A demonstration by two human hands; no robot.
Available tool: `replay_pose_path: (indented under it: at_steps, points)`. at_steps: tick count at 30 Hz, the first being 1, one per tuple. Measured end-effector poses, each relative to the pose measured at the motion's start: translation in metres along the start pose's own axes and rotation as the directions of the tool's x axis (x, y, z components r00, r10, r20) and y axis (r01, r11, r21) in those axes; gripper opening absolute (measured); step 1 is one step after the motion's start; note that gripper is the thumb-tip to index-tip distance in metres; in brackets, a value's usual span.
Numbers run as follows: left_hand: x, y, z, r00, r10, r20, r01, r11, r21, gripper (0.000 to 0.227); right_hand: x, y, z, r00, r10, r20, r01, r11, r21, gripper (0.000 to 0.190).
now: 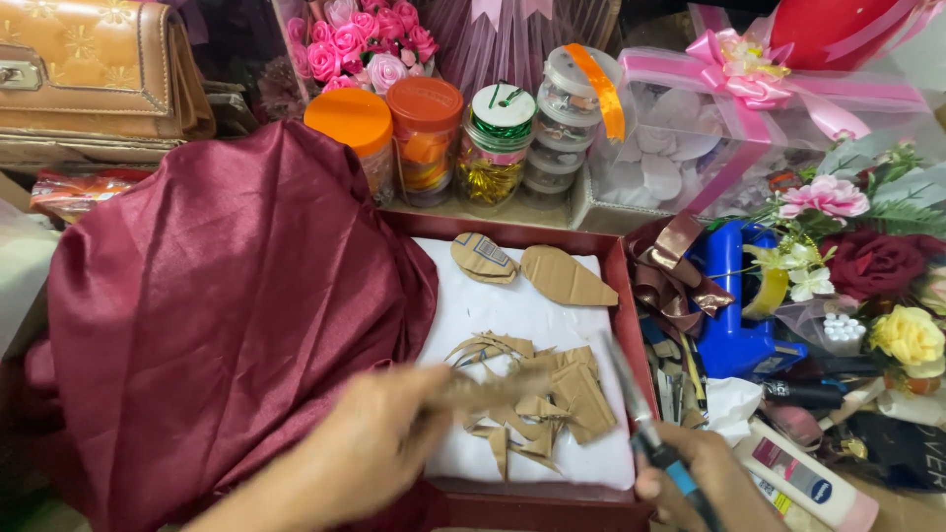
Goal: Cutting out specific shapes from cardboard using scissors in a workshop environment.
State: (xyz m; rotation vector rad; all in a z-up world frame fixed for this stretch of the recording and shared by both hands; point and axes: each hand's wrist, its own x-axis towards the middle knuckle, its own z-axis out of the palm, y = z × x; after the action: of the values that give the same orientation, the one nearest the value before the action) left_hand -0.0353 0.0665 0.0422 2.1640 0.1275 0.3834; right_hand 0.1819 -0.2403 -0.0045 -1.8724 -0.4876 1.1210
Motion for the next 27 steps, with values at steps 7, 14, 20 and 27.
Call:
replay_pose_path:
  at_steps: [7, 14, 20, 27]
  points:
    - [0.108, -0.063, -0.012, 0.990, -0.142, 0.001, 0.125, 0.872, 0.474, 0.017, 0.007, -0.016, 0.001, 0.902, 0.371, -0.222, -0.243, 0.860, 0.449, 0.036]
    - [0.189, -0.076, 0.029, 0.886, -0.352, 0.300, 0.257, 0.914, 0.314, 0.051, 0.001, -0.022, -0.006, 0.938, 0.231, -0.259, -0.205, 0.971, 0.124, 0.051]
    - [0.231, -0.107, 0.089, 0.979, 0.119, 0.168, -0.195, 0.802, 0.565, 0.029, -0.009, -0.030, 0.002, 0.900, 0.261, -0.348, -0.168, 0.946, 0.276, 0.052]
    - [0.223, -0.120, 0.114, 0.921, 0.193, 0.339, -0.374, 0.685, 0.626, 0.060, 0.034, 0.050, -0.027, 0.929, 0.170, -0.328, -0.043, 0.932, 0.361, 0.045]
